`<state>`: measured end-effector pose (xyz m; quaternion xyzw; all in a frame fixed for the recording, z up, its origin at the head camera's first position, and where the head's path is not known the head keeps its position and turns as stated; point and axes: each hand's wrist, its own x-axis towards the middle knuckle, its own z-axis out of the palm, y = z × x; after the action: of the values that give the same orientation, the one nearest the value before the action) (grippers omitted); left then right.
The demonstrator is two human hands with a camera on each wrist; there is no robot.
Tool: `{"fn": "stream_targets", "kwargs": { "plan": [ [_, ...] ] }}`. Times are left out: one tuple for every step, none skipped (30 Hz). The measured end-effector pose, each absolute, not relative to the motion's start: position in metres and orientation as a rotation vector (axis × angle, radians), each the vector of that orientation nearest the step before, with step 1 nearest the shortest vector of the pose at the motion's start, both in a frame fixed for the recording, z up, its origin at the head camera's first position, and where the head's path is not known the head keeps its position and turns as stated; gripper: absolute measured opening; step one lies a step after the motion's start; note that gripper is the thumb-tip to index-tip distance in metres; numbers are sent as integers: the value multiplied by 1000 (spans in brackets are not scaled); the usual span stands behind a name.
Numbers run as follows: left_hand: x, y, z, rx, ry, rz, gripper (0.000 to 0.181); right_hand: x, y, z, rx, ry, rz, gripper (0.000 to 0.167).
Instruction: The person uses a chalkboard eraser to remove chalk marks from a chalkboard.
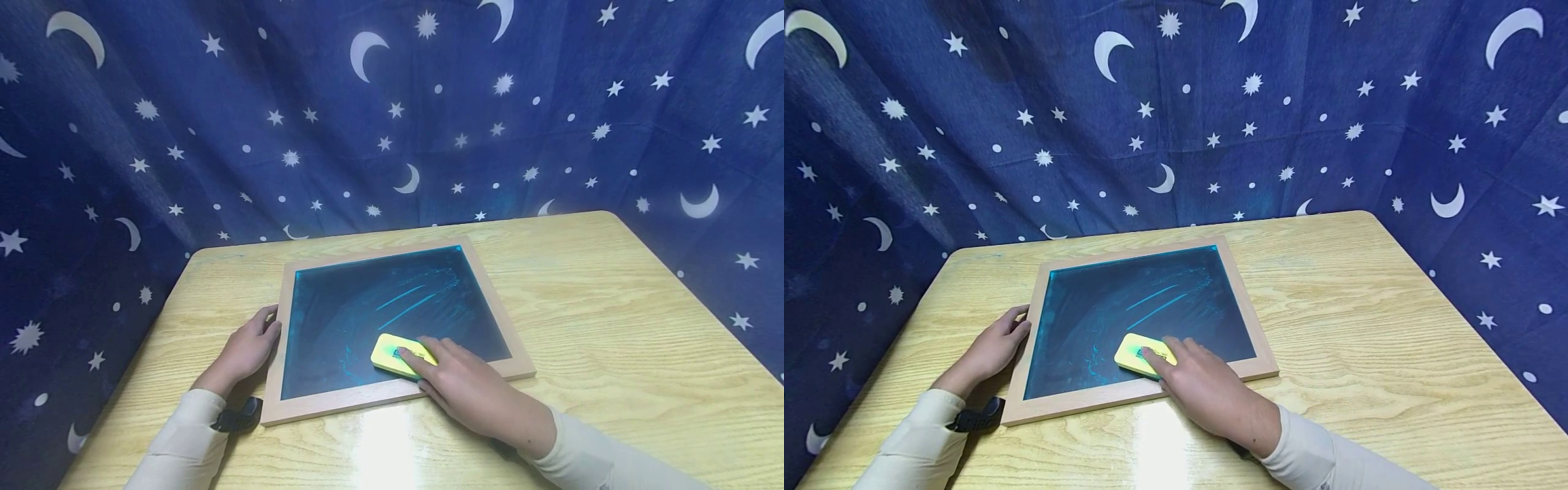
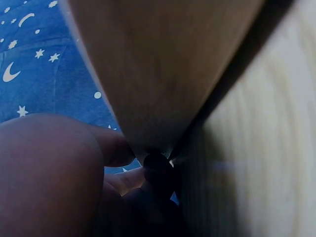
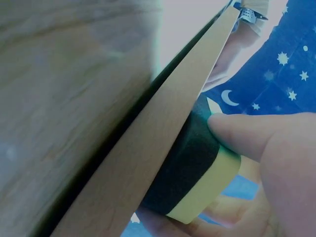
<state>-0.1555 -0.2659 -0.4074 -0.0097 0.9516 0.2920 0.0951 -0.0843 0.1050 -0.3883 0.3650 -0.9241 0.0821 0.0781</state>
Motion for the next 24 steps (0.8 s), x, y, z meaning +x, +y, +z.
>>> {"fn": "stream_targets", "kwargs": {
  "plan": [
    [-156,-266,-407,-30,2821,866,56,-85,105,-388,1084,-2767,246,52],
    [-156,-266,-407,-31,2820,866,57,-85,106,-389,1074,-2769,248,52],
    [-156,-266,-407,-33,2820,866,57,-86,106,-389,1064,-2772,248,52],
    [-156,-266,-407,-34,2820,866,57,-87,106,-389,1053,-2775,247,52],
    [-156,-266,-407,-33,2819,868,57,-88,107,-389,1041,-2779,246,52],
    [-156,-266,-408,-34,2818,869,57,-88,107,-389,1032,-2782,245,52],
    [-156,-266,-408,-35,2818,871,57,-89,107,-389,1023,-2785,245,52],
    [-156,-266,-407,-35,2817,872,57,-89,107,-388,1012,-2788,245,52],
    [-156,-266,-407,-35,2816,873,57,-90,108,-388,1003,-2790,243,52],
    [-156,-266,-407,-36,2815,874,57,-90,108,-388,995,-2790,247,52],
    [-156,-266,-407,-36,2814,874,57,-91,108,-388,987,-2791,247,52],
    [-156,-266,-407,-36,2814,874,57,-91,108,-388,981,-2790,253,52],
    [-156,-266,-407,-35,2814,874,57,-91,109,-388,976,-2788,256,52],
    [-155,-266,-407,-34,2814,874,56,-92,109,-387,972,-2786,256,52],
    [-155,-266,-407,-35,2815,873,56,-92,109,-387,968,-2784,257,52],
    [-156,-266,-408,-33,2814,874,56,-92,110,-387,964,-2781,261,52],
    [-156,-266,-408,-32,2815,874,56,-93,110,-387,959,-2778,259,51],
    [-156,-266,-408,-32,2815,874,57,-93,111,-387,954,-2774,263,51],
    [-156,-267,-409,-31,2815,874,57,-94,111,-387,948,-2771,261,51],
    [-156,-267,-409,-30,2815,870,57,-94,112,-387,942,-2768,261,51],
    [-156,-267,-409,-31,2816,868,57,-95,113,-387,936,-2765,262,51],
    [-156,-267,-409,-33,2817,865,57,-95,113,-387,931,-2763,262,51],
    [-156,-267,-408,-34,2817,862,57,-96,114,-387,926,-2761,258,50],
    [-156,-267,-408,-36,2818,860,58,-96,115,-387,922,-2760,254,50]
  ]
}}
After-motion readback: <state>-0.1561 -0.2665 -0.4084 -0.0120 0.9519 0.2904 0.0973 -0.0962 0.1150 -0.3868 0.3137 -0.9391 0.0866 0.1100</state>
